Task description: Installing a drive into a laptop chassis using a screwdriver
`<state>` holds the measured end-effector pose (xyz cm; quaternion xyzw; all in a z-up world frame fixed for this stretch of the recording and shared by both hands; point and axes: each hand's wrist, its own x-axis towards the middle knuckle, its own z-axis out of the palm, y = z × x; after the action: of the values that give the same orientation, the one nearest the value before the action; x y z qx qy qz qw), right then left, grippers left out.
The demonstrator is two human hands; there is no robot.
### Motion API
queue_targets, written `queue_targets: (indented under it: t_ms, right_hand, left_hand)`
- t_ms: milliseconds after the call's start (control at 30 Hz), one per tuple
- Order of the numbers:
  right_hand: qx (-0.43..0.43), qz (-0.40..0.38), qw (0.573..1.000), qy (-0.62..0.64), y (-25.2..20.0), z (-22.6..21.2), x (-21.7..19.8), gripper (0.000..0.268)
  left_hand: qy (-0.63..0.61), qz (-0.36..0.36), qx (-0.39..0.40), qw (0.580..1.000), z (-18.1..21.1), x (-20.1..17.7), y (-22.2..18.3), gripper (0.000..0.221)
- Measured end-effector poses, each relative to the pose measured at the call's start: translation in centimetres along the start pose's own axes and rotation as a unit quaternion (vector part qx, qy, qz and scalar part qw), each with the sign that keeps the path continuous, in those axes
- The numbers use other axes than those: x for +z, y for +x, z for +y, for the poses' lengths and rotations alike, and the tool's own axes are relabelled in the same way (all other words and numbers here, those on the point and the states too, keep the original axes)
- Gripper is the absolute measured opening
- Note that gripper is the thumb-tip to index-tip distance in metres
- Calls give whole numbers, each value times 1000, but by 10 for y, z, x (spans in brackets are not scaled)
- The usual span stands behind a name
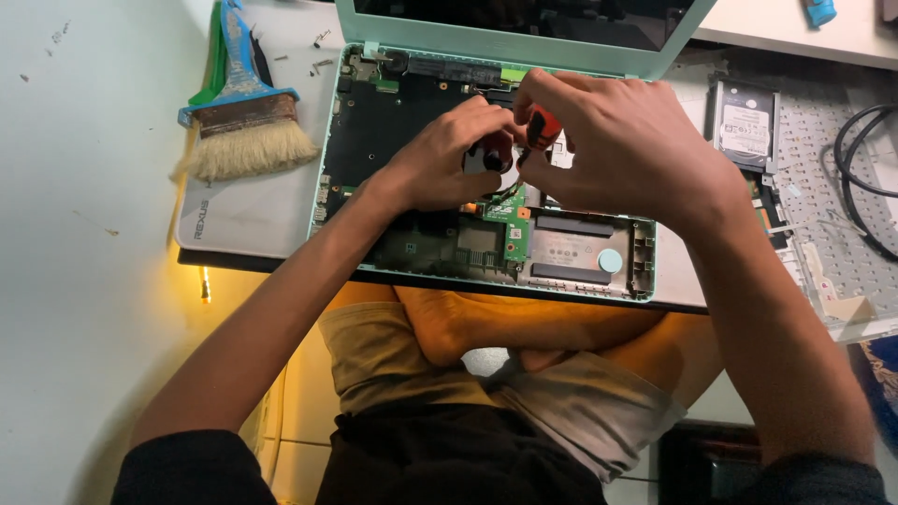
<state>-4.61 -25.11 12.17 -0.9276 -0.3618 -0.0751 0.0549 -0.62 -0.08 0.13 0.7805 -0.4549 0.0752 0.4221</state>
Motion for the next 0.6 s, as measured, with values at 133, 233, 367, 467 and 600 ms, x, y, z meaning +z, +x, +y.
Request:
queue_targets:
  t_ms: [133,233,367,467,600]
  right_hand:
    - [-5,23,998,-51,1,3,7,51]
    - [-50,26,998,-4,3,6,9,17]
    - [-23,16,999,-26,2,5,10,37]
    - [-36,43,998,-42,0,11,12,40]
    - [-57,85,995,-4,-3,17,7,30]
  left_hand:
    - [22,19,37,999,-5,3,2,40]
    - [30,8,46,998,-6,5,2,23]
    - [25,1,21,999,-1,2,0,22]
    - [22,-5,17,1000,-1,2,1,22]
    - [43,-32,-24,998,-3,4,2,18]
